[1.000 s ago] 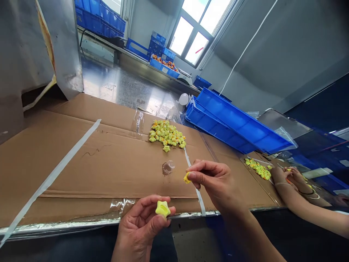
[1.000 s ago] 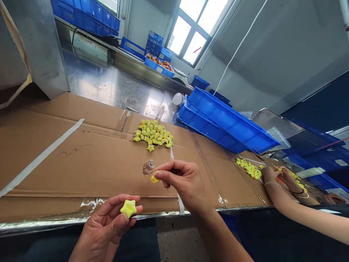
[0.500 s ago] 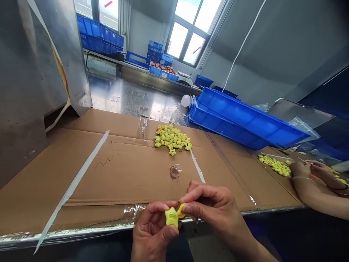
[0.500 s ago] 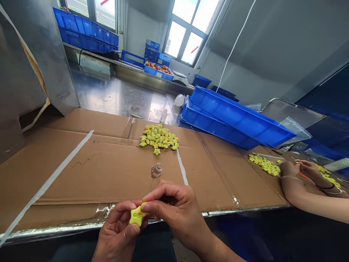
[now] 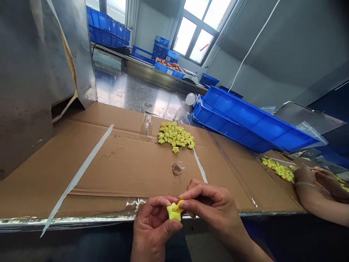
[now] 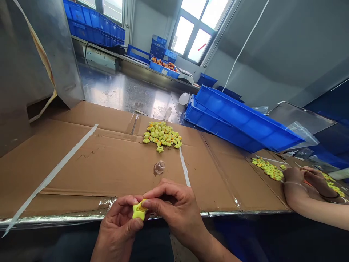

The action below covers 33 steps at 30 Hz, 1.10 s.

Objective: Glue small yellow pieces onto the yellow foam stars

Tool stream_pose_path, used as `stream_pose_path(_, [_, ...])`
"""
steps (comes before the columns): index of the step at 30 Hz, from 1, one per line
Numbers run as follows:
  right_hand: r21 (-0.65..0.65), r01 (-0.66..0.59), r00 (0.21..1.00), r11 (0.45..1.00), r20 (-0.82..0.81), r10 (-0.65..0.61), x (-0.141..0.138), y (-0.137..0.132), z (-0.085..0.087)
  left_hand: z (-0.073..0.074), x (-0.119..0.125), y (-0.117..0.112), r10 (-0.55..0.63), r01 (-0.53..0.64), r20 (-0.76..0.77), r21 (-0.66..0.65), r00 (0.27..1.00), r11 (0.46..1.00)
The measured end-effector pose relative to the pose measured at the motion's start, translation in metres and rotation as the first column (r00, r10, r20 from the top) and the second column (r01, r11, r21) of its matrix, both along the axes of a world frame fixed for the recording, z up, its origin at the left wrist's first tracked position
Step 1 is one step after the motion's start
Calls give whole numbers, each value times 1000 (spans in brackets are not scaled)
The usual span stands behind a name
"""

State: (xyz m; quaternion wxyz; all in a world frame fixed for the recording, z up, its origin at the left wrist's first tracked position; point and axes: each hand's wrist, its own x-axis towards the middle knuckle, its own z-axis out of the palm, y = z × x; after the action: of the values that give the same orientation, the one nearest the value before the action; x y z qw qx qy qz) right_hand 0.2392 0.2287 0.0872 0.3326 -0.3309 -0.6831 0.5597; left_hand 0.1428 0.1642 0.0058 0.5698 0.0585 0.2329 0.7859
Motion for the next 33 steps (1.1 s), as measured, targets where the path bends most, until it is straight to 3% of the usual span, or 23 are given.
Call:
stream_pose_path(12, [150,2,996,989,93,-17,1,1,-2,1,-1,-1,4,-4,-16,-9,1000,1000])
stream_pose_path(23, [318,-90,978,944,205,24,5,3,-3,3,-4,-4,43,-48,-108,-52,993,997])
stream_pose_path(33, [372,-133,971,918,235,45,5,2,-1,4,-5,-6,92,-101,-153,-48,984,994])
